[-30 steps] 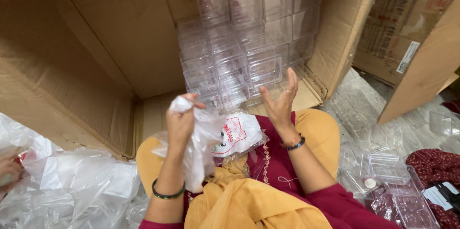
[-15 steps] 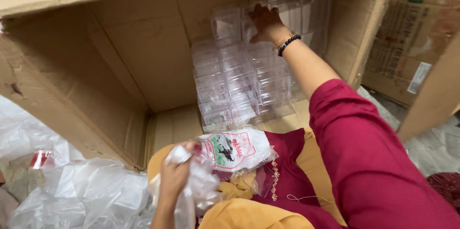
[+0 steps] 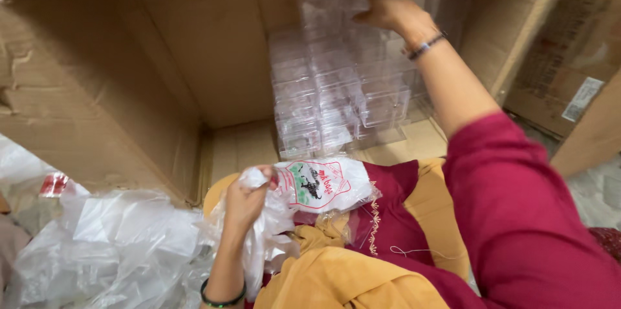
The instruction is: The person sits on the floor inside a large cardboard box and wraps small clear plastic boxes with white plastic sheets, tucking the sheet around each box and placing the wrapped box onto a stack inside the carton. They repeat this wrapping and stacking cycle throughout the episode.
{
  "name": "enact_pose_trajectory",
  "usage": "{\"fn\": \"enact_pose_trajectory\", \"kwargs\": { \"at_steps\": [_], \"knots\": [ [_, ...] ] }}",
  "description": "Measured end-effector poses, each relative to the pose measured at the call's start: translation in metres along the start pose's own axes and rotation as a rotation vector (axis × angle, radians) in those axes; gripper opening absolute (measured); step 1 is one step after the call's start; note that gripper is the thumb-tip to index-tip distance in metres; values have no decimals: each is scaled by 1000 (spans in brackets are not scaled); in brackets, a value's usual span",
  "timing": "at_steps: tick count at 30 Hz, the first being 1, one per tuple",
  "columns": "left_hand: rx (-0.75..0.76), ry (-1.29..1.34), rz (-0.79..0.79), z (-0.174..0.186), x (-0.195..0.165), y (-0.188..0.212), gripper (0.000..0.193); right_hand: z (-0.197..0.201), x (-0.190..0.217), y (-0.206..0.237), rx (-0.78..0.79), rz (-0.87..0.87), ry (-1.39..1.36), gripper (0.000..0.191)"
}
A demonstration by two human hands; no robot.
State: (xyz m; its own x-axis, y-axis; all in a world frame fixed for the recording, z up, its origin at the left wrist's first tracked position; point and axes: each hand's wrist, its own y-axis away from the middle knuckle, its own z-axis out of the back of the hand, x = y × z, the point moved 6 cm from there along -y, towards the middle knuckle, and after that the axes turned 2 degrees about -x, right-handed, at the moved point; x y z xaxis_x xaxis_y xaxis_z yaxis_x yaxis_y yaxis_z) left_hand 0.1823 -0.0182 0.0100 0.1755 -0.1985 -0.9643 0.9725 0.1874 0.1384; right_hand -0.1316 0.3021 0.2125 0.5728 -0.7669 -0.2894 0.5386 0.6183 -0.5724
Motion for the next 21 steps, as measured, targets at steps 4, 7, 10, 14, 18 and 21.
{"fn": "enact_pose_trajectory", "kwargs": {
  "at_steps": [4, 7, 10, 14, 18, 21],
  "knots": [
    [55, 193, 56, -19, 0, -18, 24, 50, 35, 41, 88, -18, -506, 72],
    [13, -49, -2, -29, -10, -38, 30, 46, 104, 63, 346, 104, -657, 65],
    [25, -53, -161, -57, -35, -59, 42, 33, 137, 72, 466, 123, -660, 61],
    [-34, -337, -309, -104, -66, -80, 57, 20, 145, 79, 460, 113, -515, 61],
    [-48, -431, -261, -133, -72, -85, 63, 12, 139, 95, 431, 102, -437, 64],
    [-40, -404, -251, -139, -71, -83, 63, 5, 94, 97, 362, -13, -560, 70]
  ]
}}
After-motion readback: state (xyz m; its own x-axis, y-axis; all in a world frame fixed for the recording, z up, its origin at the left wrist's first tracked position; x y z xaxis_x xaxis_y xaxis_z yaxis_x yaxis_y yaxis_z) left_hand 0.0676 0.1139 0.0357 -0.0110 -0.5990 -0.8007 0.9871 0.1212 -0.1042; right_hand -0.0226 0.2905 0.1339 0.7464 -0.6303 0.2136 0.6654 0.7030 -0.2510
